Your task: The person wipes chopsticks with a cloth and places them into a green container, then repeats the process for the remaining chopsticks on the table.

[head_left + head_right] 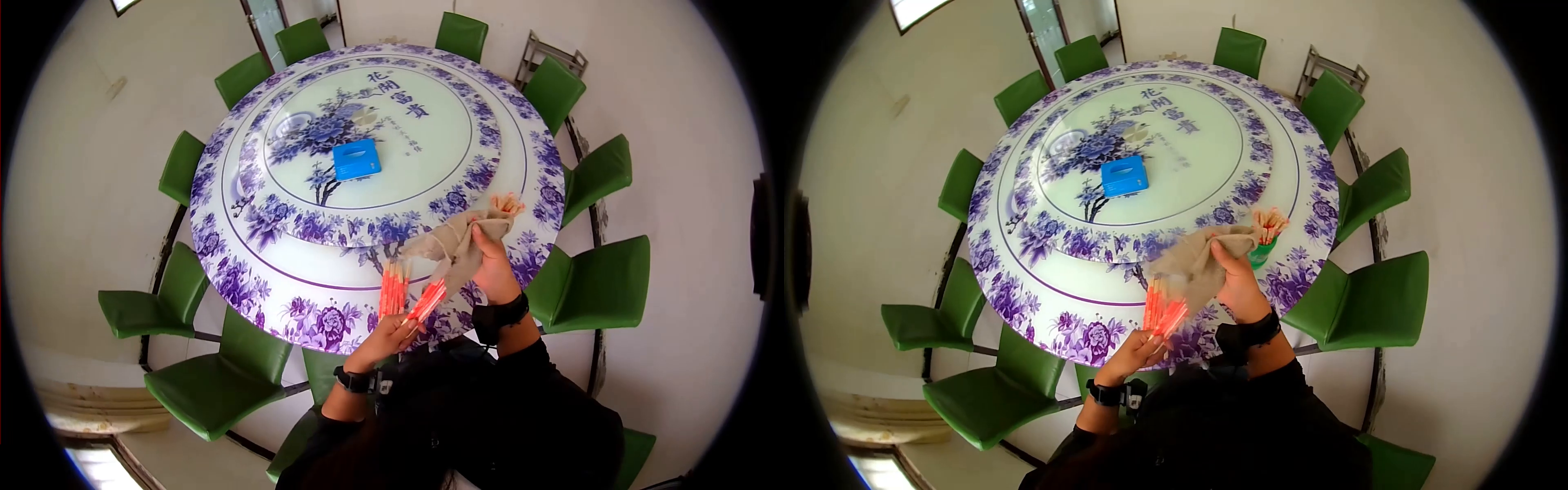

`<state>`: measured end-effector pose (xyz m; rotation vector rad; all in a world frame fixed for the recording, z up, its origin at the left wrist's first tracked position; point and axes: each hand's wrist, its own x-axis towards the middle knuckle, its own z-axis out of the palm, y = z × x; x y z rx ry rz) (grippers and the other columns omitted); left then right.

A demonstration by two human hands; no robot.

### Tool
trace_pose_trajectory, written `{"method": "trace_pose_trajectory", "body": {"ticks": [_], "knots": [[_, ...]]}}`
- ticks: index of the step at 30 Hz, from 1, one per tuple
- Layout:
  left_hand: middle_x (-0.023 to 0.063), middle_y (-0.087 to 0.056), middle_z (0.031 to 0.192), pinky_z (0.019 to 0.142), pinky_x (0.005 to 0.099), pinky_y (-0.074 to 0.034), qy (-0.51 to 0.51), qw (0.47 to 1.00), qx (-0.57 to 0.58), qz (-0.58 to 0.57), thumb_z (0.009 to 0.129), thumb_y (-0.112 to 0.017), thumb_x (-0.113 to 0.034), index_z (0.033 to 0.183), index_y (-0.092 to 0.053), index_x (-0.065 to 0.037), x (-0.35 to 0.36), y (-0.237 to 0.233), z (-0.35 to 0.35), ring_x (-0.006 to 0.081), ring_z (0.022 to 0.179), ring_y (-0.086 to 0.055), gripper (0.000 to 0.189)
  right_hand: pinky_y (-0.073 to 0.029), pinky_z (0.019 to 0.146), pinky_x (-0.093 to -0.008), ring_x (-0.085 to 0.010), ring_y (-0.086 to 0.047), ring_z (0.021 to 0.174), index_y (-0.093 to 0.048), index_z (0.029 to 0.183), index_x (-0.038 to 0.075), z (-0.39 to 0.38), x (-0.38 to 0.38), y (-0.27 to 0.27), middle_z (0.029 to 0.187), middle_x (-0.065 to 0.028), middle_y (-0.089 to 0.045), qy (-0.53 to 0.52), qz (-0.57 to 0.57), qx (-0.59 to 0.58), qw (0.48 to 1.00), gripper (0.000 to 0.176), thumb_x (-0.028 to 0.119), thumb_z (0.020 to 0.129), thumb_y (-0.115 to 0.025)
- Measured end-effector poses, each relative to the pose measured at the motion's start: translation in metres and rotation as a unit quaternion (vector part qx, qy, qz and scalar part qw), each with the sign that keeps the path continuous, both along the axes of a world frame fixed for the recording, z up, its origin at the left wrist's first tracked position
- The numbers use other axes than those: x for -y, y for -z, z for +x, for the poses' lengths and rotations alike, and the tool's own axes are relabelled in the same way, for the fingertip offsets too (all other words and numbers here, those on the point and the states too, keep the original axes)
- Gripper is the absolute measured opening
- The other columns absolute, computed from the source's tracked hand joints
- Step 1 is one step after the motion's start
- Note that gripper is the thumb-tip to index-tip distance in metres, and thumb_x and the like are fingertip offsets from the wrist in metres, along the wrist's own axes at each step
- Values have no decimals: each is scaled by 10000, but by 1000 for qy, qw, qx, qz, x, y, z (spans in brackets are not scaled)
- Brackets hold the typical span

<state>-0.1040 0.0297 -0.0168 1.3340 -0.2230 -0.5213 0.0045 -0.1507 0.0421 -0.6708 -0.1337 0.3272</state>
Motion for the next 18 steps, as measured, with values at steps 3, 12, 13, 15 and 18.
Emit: {"method": "trace_pose_trajectory", "body": {"ticks": [3,12,13,15,18], "knots": [[-30,-347,463,400,182,-266,1,1000,-4,0,870,-354,-190,788,-510,-8,0,1,-1,42,405,-310,253,-402,762,-292,-142,-494,863,-456,986,48,8,0,8,927,-33,-505,4,-14,16,1000,215,160,806,-494],[-38,-358,481,406,178,-254,-47,998,14,41,866,-373,-217,801,-537,-6,17,-3,8,38,420,-314,275,-398,772,-300,-151,-484,881,-433,995,62,6,-1,20,940,-34,-496,174,-47,-6,984,209,182,826,-463],[-38,-355,480,406,179,-253,-49,997,9,51,867,-373,-216,807,-537,-5,19,-4,8,38,421,-313,273,-395,774,-301,-151,-481,881,-431,995,61,7,0,22,937,-35,-493,156,-24,-7,987,213,190,828,-459],[-42,-345,478,408,178,-250,-60,997,9,55,868,-370,-213,812,-535,-3,24,-6,8,37,423,-306,273,-392,776,-301,-151,-479,882,-428,994,59,7,-2,25,934,-36,-490,132,6,-9,991,217,198,830,-456],[-45,-341,476,412,173,-246,-86,995,15,54,870,-367,-212,805,-536,-5,30,-6,9,35,422,-299,274,-393,776,-303,-155,-478,872,-422,997,57,3,-7,31,928,-42,-488,80,13,-10,997,235,216,828,-457]]}}
